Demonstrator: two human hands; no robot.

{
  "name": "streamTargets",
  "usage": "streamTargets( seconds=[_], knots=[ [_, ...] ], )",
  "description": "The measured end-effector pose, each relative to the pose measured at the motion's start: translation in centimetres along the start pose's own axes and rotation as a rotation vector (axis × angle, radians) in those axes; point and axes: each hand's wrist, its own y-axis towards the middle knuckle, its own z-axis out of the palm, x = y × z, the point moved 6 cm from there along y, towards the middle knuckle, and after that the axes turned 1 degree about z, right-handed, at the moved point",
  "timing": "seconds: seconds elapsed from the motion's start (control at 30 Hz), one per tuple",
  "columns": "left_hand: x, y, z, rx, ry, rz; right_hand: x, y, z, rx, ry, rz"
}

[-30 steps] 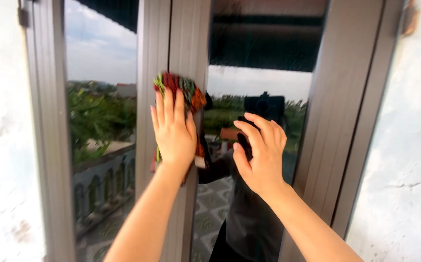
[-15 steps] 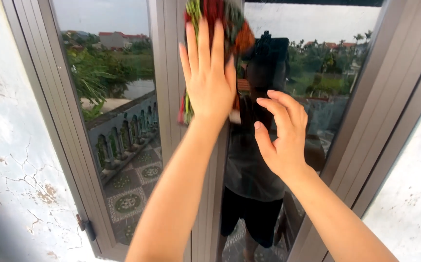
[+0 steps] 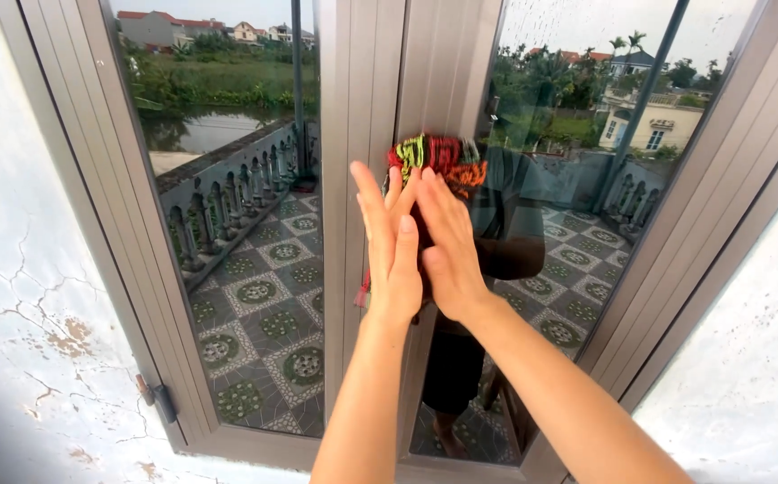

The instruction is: Cleaning the glass panes of a window using a wet cloth.

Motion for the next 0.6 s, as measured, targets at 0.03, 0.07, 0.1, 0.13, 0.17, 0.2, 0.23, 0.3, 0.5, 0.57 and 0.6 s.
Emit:
streamTargets(
  seconds=[0.03, 0.07, 0.1, 0.13, 0.17, 0.2, 0.23, 0.3, 0.5, 0.57, 0.6],
  knots=[
    [-0.5, 0.0, -0.3, 0.001, -0.004, -0.006, -0.3, 0.2, 0.2, 0.003, -0.003, 0.006],
    [-0.6, 0.1, -0.4, 0.037, -0.152, -0.061, -0.5, 0.5, 0.5, 0.016, -0.234, -0.018],
    [-0.8, 0.1, -0.4, 0.073, -0.300, -0.116, -0.8, 0.8, 0.9, 0.029, -0.464, -0.045],
    [-0.9, -0.1, -0.7, 0.071, -0.296, -0.117, -0.2, 2.9, 0.4, 0.030, -0.459, -0.045],
    [-1.1, -0.3, -1.3, 0.010, -0.312, -0.084, 0.3, 5.0, -0.4, -0.002, -0.511, -0.046],
    [-1.4, -0.7, -1.6, -0.052, -0.331, -0.054, 0.9, 6.9, -1.3, -0.029, -0.566, -0.044],
    [-0.9, -1.3, -1.6, -0.054, -0.331, -0.060, 0.0, 8.7, -1.9, -0.025, -0.565, -0.039],
    [-0.2, -3.2, -2.4, -0.205, -0.184, -0.062, -1.4, 11.7, -3.3, -0.090, -0.667, -0.050],
    [1.4, -7.1, -3.9, -0.439, -0.009, -0.160, 2.3, 4.9, 0.0, 0.067, -0.658, -0.083],
    [1.8, -7.7, -4.4, -0.468, 0.034, -0.174, 1.9, -2.1, 2.9, 0.161, -0.658, -0.044],
    [2.0, -7.9, -4.7, -0.503, 0.076, -0.175, 1.5, -5.5, 4.4, 0.251, -0.656, -0.019]
  ],
)
